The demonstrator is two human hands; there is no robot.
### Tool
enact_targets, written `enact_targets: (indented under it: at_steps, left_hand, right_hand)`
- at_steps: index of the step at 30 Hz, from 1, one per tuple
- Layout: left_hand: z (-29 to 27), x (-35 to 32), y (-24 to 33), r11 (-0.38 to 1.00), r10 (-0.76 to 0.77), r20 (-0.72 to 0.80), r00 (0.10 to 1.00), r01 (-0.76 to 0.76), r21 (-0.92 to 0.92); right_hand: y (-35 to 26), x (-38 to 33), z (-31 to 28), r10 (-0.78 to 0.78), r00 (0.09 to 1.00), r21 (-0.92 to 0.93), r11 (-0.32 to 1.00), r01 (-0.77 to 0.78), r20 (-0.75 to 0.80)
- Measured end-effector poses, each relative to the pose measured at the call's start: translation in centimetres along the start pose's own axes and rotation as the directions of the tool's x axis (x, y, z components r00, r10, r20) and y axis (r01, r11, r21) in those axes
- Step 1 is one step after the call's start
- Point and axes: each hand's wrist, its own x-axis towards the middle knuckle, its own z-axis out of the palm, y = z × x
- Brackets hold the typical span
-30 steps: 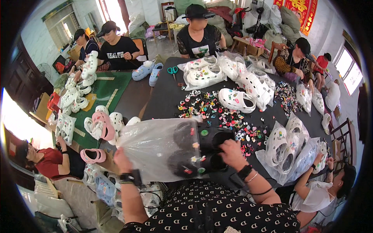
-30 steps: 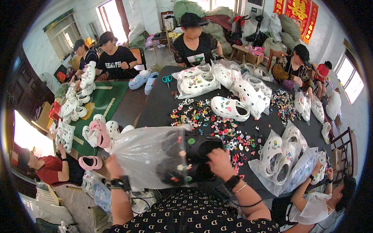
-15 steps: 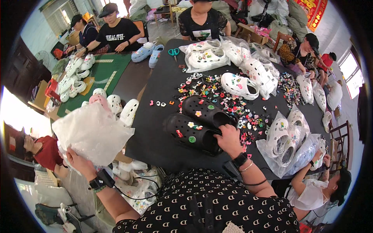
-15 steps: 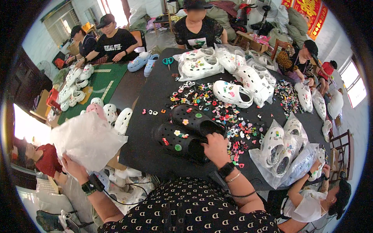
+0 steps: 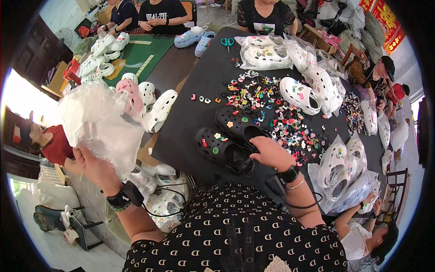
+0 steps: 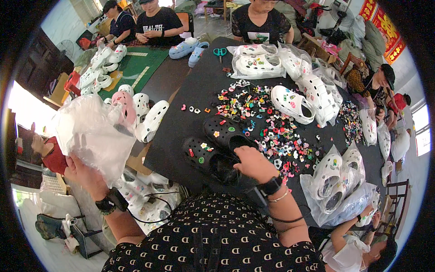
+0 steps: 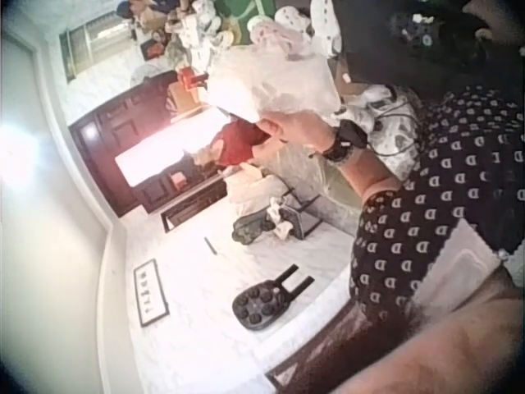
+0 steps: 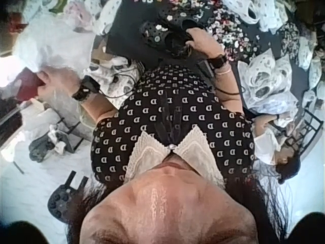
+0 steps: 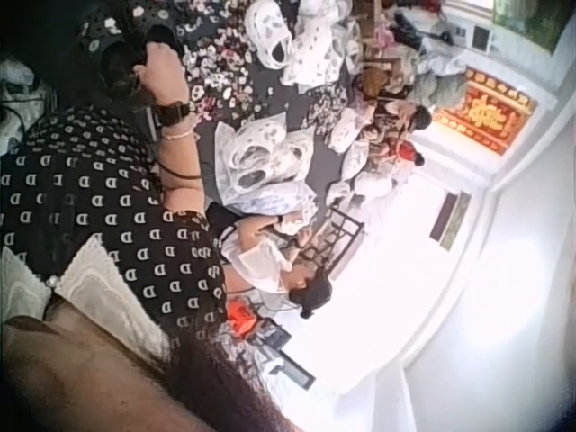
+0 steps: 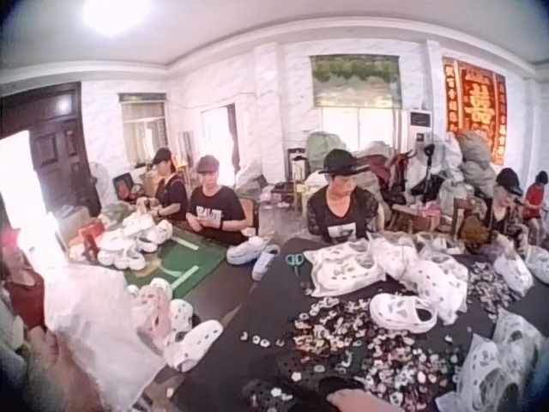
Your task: Insert decorative charms into the holes of foam clogs and package them.
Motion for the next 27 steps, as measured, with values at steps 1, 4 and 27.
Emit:
enact_targets:
  at_steps: [1,4,27]
  left_hand:
    - [1.3,-1.0,1.7,1.000,0.004,-0.012,1.000,-0.004,0.008]
    - [4.0,-2.8,2.7,0.984,-0.125,-0.124,0.984,0.107,-0.143]
    - [11.8,-13.0,0.7,0.911,0.330,0.831,0.448,-0.383,-0.154]
  right_hand:
    - [-1.2,0.0,-2.1,-0.147,0.985,0.025,0.988,0.150,-0.087]
    - [-3.7,-0.1,-6.5,-0.047,0.994,-0.012,0.999,0.046,-0.102]
    - [-6.5,2.4,-4.9,0.352,0.933,0.891,-0.399,0.219,-0.072]
